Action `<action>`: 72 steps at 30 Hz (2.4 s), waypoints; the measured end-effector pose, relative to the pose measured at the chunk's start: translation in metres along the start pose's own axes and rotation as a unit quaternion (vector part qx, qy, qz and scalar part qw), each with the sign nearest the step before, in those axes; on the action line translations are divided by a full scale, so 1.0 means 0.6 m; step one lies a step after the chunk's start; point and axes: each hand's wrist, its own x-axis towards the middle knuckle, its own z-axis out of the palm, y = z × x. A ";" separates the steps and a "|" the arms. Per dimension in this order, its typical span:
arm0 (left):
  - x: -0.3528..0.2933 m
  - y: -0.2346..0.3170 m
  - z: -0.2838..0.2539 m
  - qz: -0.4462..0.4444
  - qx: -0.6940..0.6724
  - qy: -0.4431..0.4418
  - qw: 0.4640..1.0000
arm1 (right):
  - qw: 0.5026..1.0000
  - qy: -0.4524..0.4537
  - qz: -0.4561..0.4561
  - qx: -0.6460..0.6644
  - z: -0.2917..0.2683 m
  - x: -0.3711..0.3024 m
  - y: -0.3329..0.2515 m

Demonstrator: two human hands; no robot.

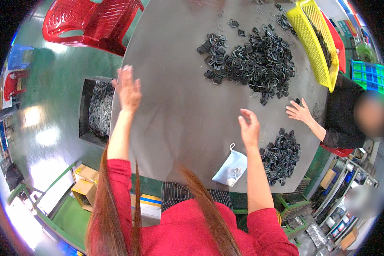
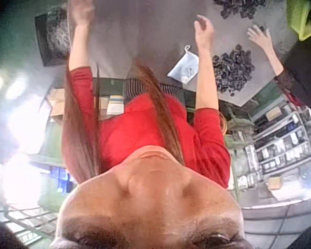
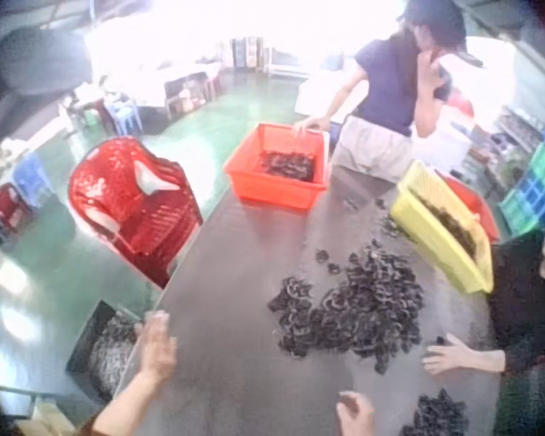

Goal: The person assembles small black plastic parts and metal hooks on a table. They pick up the components, connect them, and place the finished items into a yellow basket.

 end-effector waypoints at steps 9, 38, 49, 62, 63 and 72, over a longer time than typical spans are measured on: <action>0.270 0.330 0.205 0.162 -0.220 -0.130 0.953 | 0.964 0.144 -0.128 -0.184 0.072 0.139 -0.019; -0.073 0.362 0.002 0.159 -0.178 -0.188 0.953 | 0.970 0.047 0.062 0.232 -0.061 0.046 -0.039; -0.037 0.335 -0.033 -0.004 -0.147 -0.267 0.952 | 0.972 0.014 0.006 -0.236 -0.032 0.052 0.022; 0.011 0.334 0.039 -0.154 -0.379 -0.233 0.882 | 0.996 -0.019 0.052 0.075 -0.039 0.074 0.062; 0.009 0.321 0.028 -0.198 -0.467 -0.261 0.821 | 0.998 0.013 0.016 -0.063 -0.057 0.074 0.072; 0.022 0.422 0.053 -0.204 -0.220 -0.207 0.931 | 0.966 0.000 -0.064 -0.252 -0.009 0.115 0.064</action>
